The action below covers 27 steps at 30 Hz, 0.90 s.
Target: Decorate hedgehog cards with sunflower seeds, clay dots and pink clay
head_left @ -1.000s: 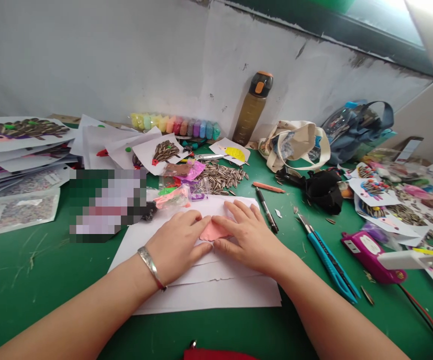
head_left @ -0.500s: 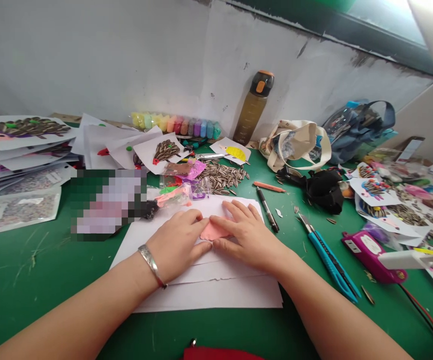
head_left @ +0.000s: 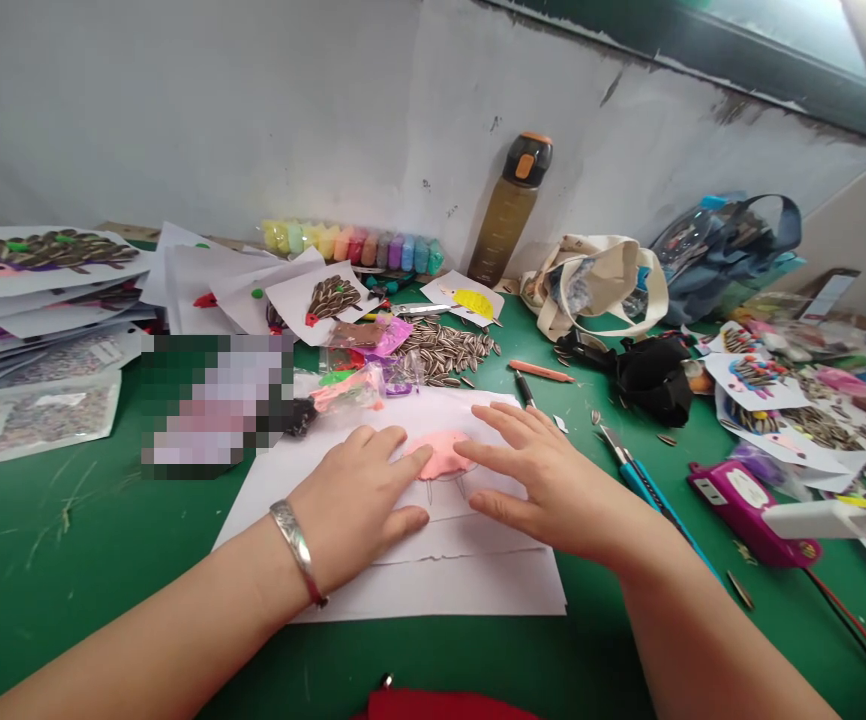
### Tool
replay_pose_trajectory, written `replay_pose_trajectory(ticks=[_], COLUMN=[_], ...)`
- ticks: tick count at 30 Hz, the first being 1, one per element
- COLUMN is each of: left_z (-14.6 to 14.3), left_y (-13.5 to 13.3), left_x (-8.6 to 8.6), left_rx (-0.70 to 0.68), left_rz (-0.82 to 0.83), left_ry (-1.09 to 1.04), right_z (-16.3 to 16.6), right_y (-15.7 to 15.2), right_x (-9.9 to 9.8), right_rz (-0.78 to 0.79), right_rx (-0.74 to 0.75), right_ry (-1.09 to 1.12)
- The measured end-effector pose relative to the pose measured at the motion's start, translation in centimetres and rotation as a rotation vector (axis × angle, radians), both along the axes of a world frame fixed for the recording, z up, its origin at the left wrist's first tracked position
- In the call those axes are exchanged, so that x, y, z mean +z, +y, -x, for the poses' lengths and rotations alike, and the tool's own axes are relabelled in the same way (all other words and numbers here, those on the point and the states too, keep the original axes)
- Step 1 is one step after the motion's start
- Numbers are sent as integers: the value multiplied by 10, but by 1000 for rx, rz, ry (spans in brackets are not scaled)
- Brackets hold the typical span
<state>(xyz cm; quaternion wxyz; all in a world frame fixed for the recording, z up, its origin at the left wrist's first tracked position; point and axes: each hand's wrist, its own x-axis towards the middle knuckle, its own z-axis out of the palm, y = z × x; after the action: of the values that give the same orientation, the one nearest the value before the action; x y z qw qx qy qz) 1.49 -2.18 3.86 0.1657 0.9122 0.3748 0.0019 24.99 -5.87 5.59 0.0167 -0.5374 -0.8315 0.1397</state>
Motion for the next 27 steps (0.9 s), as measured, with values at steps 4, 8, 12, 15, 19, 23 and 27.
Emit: replay_pose_trajectory(ticks=[4,8,12,15,19,23,27], left_z=[-1,-3,-3,-3,-1,0,0], left_y=[-5,-8,-9,-9,-9,-10,-10], left_x=[2,4,2,0,-4,-7,-8], left_rx=[-17,-26,-33,-29,-22,-21,-33], left_rz=[-1,-6,-23,-56,-86,-113,-117], left_ry=[55,90,109,90,44,16,35], right_z=[-3,-3,0,1,0,-5,-7], right_y=[-3,-5,-5,-4,-3,-2,0], right_x=[5,5,2,-1,0,3,4], right_rz=[26,31,34,40,45,45,44], right_rx=[-11,-8,1,6,6,-17,-38], right_ry=[-37,-54,-90,-114,-105,-64,-73])
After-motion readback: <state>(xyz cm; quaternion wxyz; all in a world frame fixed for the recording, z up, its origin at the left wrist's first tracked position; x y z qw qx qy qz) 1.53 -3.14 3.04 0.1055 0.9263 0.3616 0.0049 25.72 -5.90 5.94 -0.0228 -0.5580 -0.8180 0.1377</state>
